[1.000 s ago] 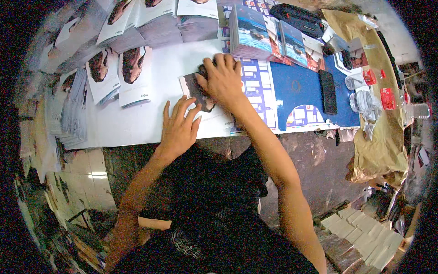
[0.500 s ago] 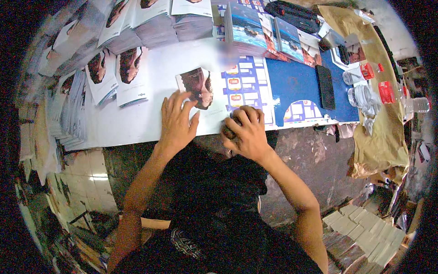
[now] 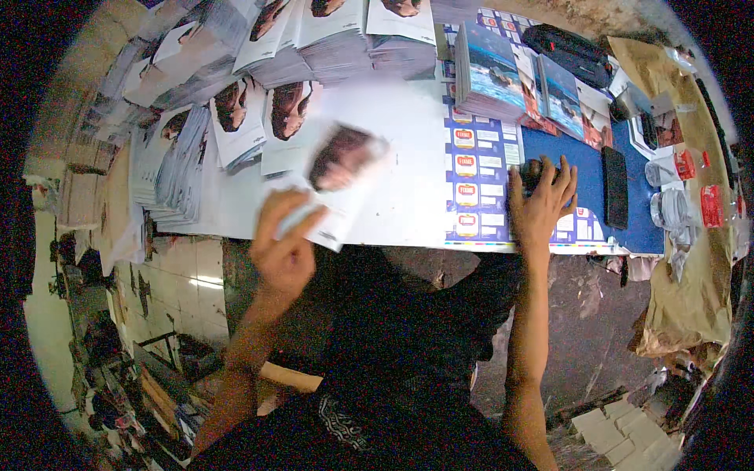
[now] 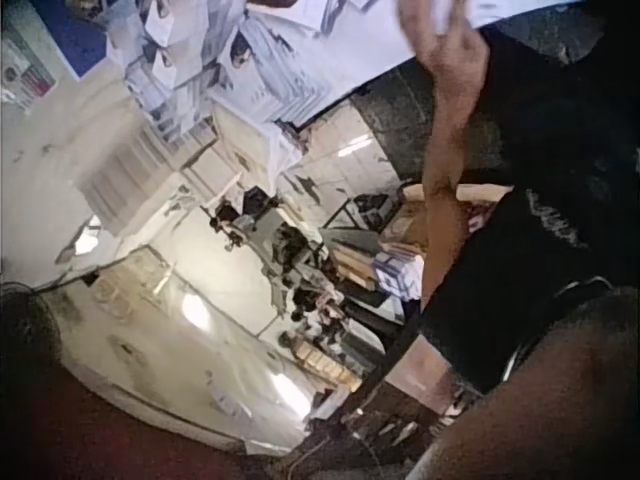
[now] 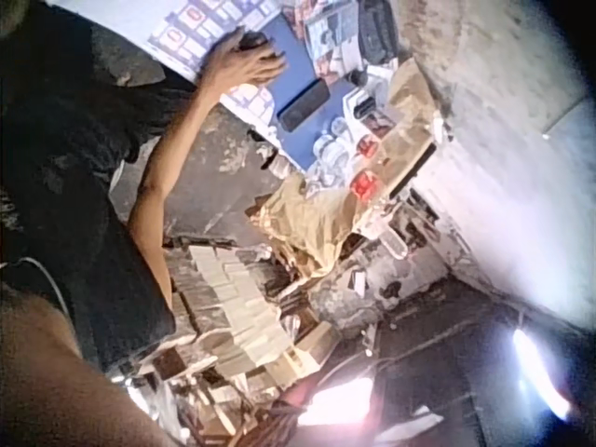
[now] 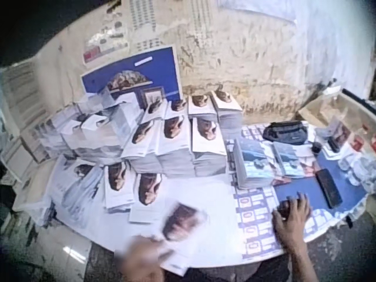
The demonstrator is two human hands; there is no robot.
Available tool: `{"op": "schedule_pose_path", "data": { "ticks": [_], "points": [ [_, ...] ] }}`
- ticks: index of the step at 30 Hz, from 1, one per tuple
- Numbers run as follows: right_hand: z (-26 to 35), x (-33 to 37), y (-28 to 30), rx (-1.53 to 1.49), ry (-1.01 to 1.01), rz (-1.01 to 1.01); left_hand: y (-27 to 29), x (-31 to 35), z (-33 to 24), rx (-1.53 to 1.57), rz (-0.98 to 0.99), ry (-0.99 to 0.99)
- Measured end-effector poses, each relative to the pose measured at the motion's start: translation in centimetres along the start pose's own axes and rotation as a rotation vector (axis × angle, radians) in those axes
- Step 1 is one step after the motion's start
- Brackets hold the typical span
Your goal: The person sorts pamphlets on a table by picking up an item from one stack, checking it, and placing it onto another stack.
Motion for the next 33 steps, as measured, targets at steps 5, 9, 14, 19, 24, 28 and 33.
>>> {"op": "schedule_pose_path", "data": {
  "ticks": [5, 9, 14, 19, 24, 28, 33],
  "points": [
    [0.8, -0.4, 0.1, -0.019, -0.002, -0.012, -1.5, -1.4, 8.5, -0.349, 0.083, 0.111],
    [0.8, -0.5, 1.3, -0.155, 0.167, -0.148, -3.4, -0.1, 9.3, -0.371, 0.142, 0.25],
    [5.4, -8.4, 2.0, -0.294, 0.362, -0.121, -0.5, 1.7, 2.7, 0.084, 0.132, 0.292],
    [5.9, -13.6, -3.0, -0.242, 0.374, 0.219, -3.3, 3.1, -0.6, 0.347, 0.234, 0.305],
    [8.5, -6.9, -3.1, -0.376, 0.45, -0.025, -6.3, 3.2, -1.0, 0.842, 0.275, 0.603],
    [12.3, -0.5, 0.2, -0.614, 0.4, 0.035, -9.4, 0.0, 1.0, 1.446, 0.278, 0.903],
    [17.3, 6.9, 3.3, -0.582, 0.578, 0.341, -12.6, -2.2, 2.3, 1.3, 0.202, 0.95]
  ]
}}
Point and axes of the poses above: each hand's wrist, its own x-axis away from the middle knuckle, its own y-axis out of the back of the hand, z = x × y, the point moved 3 cm from there along -x, towards the middle knuckle, and after that the axes turned 7 degrees about y, right-handed, at the moved point
